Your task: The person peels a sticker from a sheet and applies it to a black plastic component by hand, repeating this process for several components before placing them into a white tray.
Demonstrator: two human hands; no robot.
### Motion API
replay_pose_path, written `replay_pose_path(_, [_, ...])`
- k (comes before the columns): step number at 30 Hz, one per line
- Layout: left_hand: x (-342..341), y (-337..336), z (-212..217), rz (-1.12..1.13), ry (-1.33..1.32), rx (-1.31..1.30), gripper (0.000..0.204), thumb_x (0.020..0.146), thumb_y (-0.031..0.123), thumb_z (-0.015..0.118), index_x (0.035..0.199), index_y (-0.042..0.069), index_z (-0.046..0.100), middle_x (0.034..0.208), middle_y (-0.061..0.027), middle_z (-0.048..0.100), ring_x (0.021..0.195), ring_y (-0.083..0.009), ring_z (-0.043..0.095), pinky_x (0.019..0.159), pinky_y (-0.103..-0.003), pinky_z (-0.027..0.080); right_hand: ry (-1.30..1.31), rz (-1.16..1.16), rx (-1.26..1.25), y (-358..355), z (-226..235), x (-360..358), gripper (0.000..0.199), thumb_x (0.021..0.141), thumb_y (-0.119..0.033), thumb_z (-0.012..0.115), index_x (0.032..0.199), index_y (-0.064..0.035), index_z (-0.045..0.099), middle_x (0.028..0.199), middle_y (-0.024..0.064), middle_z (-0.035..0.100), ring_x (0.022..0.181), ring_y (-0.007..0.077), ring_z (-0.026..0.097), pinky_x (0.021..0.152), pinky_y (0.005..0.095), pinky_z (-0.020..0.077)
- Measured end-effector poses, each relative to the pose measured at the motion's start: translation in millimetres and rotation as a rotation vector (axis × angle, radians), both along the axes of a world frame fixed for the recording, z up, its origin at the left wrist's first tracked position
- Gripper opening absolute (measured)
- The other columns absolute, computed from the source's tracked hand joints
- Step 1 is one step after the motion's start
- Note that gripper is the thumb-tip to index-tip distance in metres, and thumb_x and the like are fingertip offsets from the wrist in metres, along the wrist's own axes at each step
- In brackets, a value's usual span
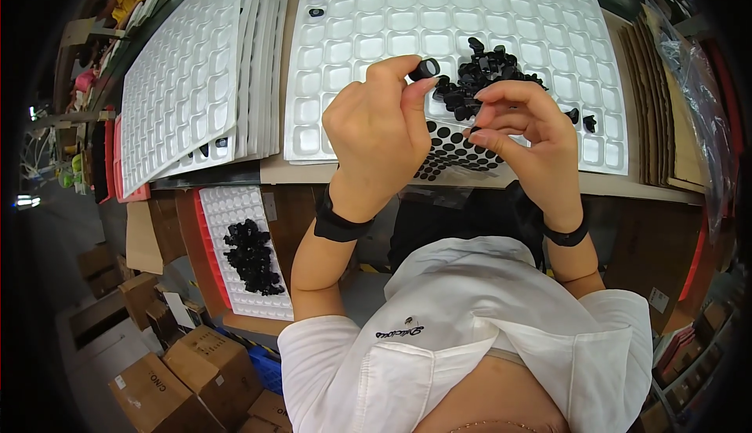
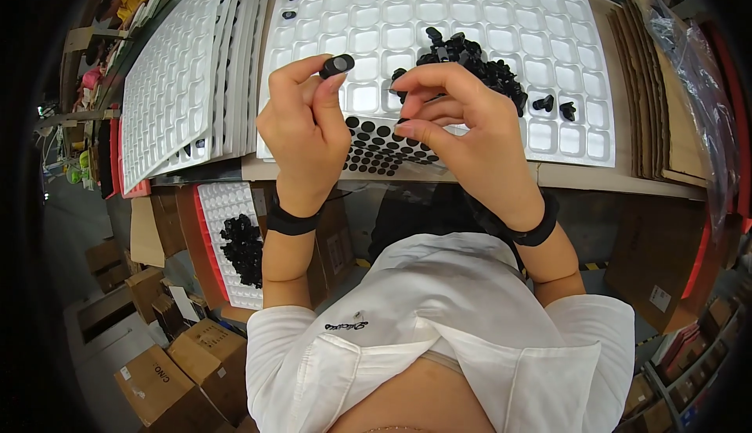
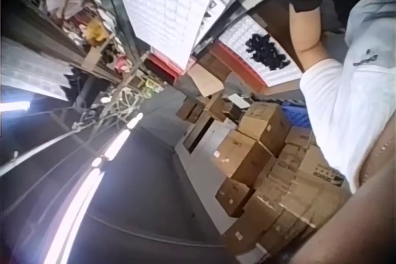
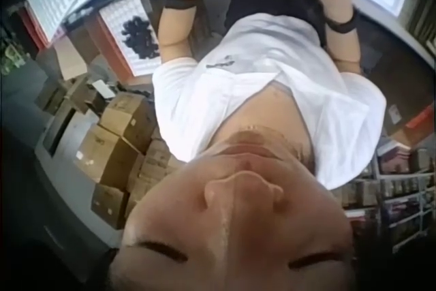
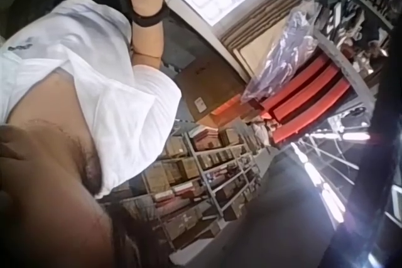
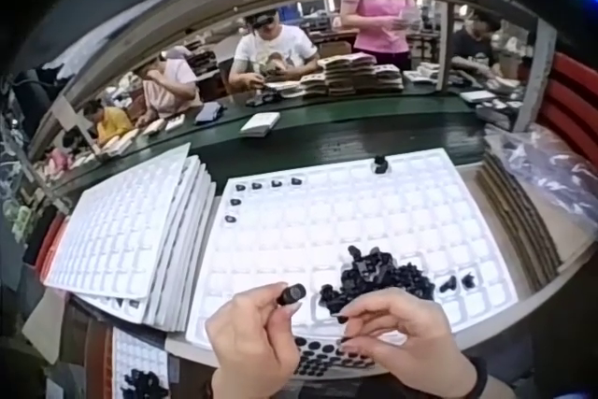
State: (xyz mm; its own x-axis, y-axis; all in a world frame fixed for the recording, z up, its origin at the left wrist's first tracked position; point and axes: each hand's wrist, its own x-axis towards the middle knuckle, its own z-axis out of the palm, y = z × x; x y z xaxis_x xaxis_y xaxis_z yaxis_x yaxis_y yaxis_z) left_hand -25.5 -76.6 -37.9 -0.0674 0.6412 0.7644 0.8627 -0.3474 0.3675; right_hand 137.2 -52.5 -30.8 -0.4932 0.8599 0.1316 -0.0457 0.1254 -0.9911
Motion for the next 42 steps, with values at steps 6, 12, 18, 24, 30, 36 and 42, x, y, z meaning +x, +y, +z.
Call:
replay_pose_path(6, [-3.2, -5.2, -4.1, -0.105, -0.118, 0.071, 0.017, 0.067, 0.0, 0.061, 0.082, 0.002, 0.053, 0.054, -0.0026, 0.051, 0.039, -0.0164, 0.042, 0.038, -0.025, 0.031, 0.267, 0.056, 0.097, 10.3, -3.3, 5.9, 0.032, 0.066, 0.009, 0.059, 0.094, 0.0004, 0.046, 0.077, 0.0052, 0.054, 0.074, 0.015, 0.057, 0.071, 0.0245, 0.0465])
replay_pose_path(12, [3.4, -17.2, -5.9, -0.314, -0.219, 0.183, 0.022, 0.064, -0.002, 0.062, 0.083, 0.003, 0.053, 0.053, -0.0022, 0.049, 0.038, -0.0161, 0.04, 0.039, -0.025, 0.029, 0.36, 0.023, -0.044, 5.8, 31.2, -3.2, 0.042, 0.064, 0.013, 0.056, 0.1, 0.0023, 0.037, 0.066, 0.0071, 0.053, 0.084, 0.0271, 0.058, 0.074, 0.0311, 0.0464])
replay_pose_path(18, [7.8, -22.5, -8.3, -0.41, -0.246, 0.102, 0.028, 0.059, -0.002, 0.063, 0.085, 0.004, 0.054, 0.048, -0.0019, 0.044, 0.036, -0.0165, 0.036, 0.039, -0.026, 0.027, 0.233, 0.049, -0.063, -2.3, 32.2, -8.7, 0.045, 0.064, 0.013, 0.056, 0.102, 0.0024, 0.033, 0.067, 0.009, 0.054, 0.081, 0.0283, 0.059, 0.076, 0.0358, 0.0474])
replay_pose_path(24, [12.5, -24.9, -14.8, -0.401, -0.332, 0.105, 0.026, 0.057, -0.001, 0.064, 0.08, 0.005, 0.055, 0.047, -0.0023, 0.043, 0.036, -0.0172, 0.036, 0.039, -0.026, 0.027, 0.296, 0.067, -0.004, -4.2, 22.2, -8.2, 0.044, 0.065, 0.013, 0.055, 0.1, 0.0013, 0.031, 0.067, 0.0095, 0.053, 0.073, 0.0243, 0.06, 0.077, 0.0404, 0.0479])
replay_pose_path(30, [12.8, -27.3, -13.5, -0.367, -0.295, 0.044, 0.021, 0.056, 0.0, 0.063, 0.076, 0.004, 0.057, 0.046, -0.0023, 0.042, 0.036, -0.0177, 0.035, 0.039, -0.026, 0.027, 0.336, 0.05, -0.025, -7.8, 22.3, -11.3, 0.038, 0.067, 0.014, 0.055, 0.093, -0.0012, 0.032, 0.067, 0.0095, 0.051, 0.067, 0.0196, 0.058, 0.078, 0.0436, 0.0472])
replay_pose_path(36, [14.5, -27.6, -12.9, -0.364, -0.322, 0.061, 0.02, 0.057, 0.0, 0.061, 0.076, 0.003, 0.057, 0.045, -0.0023, 0.041, 0.036, -0.0176, 0.034, 0.039, -0.026, 0.026, 0.344, 0.046, 0.1, -9.7, 16.8, -11.5, 0.034, 0.068, 0.013, 0.055, 0.087, -0.0026, 0.032, 0.07, 0.0098, 0.05, 0.069, 0.0194, 0.058, 0.077, 0.0434, 0.0477])
replay_pose_path(42, [15.8, -18.7, -13.6, -0.408, -0.311, 0.196, 0.023, 0.063, -0.003, 0.057, 0.084, 0.004, 0.051, 0.046, -0.0014, 0.043, 0.036, -0.0165, 0.035, 0.04, -0.026, 0.027, 0.244, 0.003, 0.166, -3.8, 17.9, -12.3, 0.029, 0.074, 0.007, 0.052, 0.097, 0.0018, 0.036, 0.078, 0.0096, 0.048, 0.076, 0.0208, 0.058, 0.075, 0.0378, 0.0488])
